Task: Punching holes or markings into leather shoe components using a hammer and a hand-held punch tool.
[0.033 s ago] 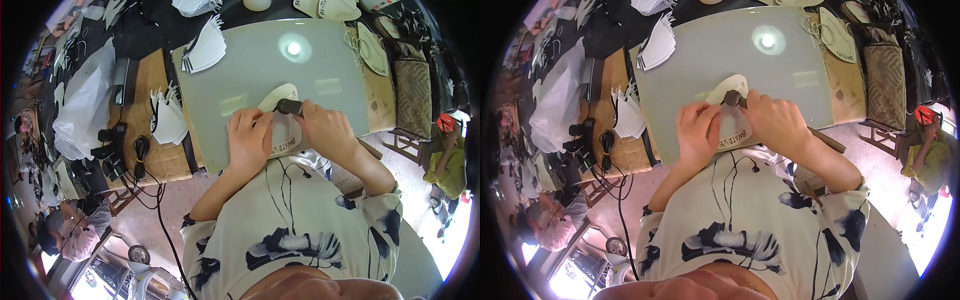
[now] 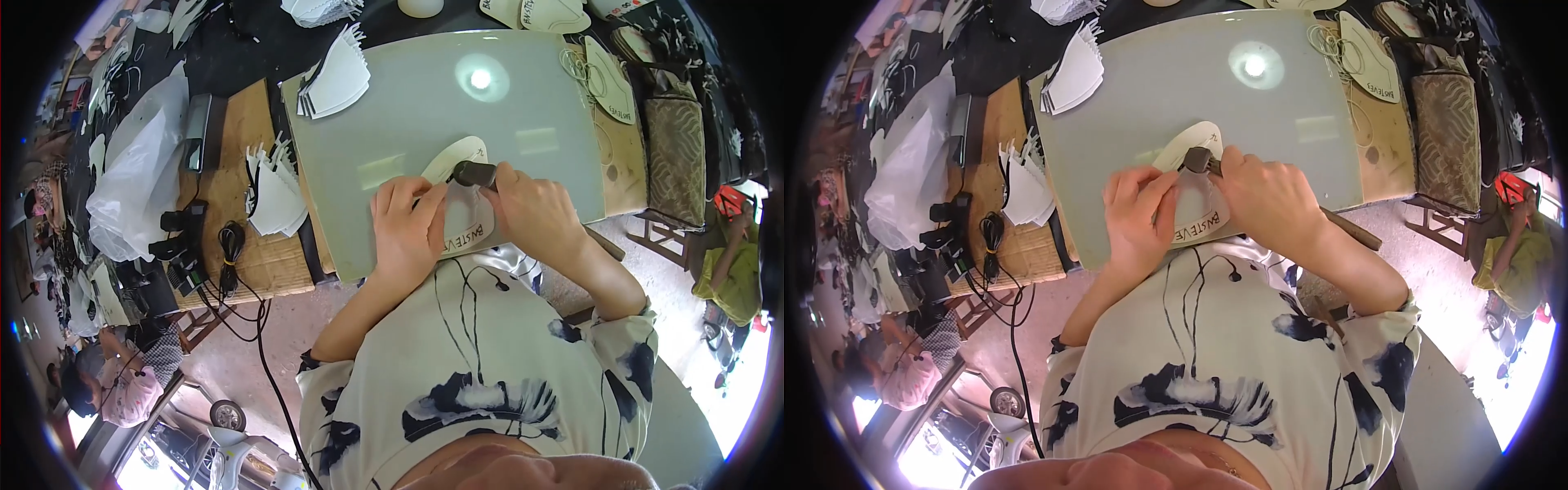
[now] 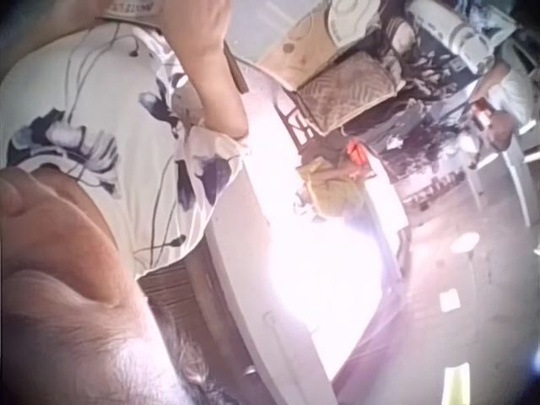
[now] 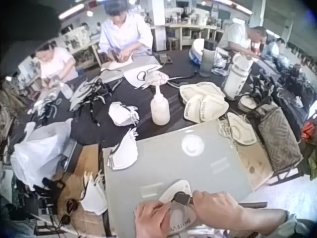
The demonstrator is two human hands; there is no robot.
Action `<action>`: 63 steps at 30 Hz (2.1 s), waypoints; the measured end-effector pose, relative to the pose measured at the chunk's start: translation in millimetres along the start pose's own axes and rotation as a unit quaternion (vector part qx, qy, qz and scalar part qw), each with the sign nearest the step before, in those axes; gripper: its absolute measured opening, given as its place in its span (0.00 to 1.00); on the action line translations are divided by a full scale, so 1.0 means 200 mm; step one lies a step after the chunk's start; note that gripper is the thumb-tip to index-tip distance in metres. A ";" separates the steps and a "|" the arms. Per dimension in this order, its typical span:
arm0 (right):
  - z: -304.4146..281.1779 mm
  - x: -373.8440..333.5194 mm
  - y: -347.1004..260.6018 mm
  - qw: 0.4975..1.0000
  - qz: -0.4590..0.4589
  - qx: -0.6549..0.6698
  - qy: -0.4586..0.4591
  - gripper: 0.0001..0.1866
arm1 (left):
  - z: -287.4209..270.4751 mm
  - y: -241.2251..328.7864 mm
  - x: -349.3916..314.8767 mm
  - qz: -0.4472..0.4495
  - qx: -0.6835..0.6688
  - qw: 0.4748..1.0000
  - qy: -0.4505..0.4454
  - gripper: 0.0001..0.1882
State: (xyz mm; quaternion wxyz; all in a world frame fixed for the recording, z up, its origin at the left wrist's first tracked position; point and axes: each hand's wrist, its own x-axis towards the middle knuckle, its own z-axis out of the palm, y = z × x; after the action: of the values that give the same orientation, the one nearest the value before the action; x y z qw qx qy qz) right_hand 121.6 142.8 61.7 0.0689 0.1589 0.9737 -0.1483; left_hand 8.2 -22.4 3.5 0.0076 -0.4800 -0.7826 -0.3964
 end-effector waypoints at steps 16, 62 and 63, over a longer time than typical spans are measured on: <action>0.00 0.04 0.03 1.000 0.015 0.015 0.015 0.12 | -0.01 0.01 -0.01 0.025 0.013 1.000 -0.002 0.17; -0.07 0.05 0.01 0.999 -0.035 0.025 -0.022 0.14 | -0.04 -0.03 -0.07 0.098 0.097 0.990 -0.014 0.18; -0.09 0.02 -0.02 0.997 -0.056 0.053 0.026 0.13 | -0.04 -0.02 -0.07 0.098 0.095 0.991 -0.014 0.18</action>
State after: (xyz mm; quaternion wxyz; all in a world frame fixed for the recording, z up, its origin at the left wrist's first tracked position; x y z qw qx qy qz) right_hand 115.3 145.1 78.5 0.0263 0.1110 0.9733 -0.1991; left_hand 9.5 -38.5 -0.3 0.0809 -0.5571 -0.7659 -0.3106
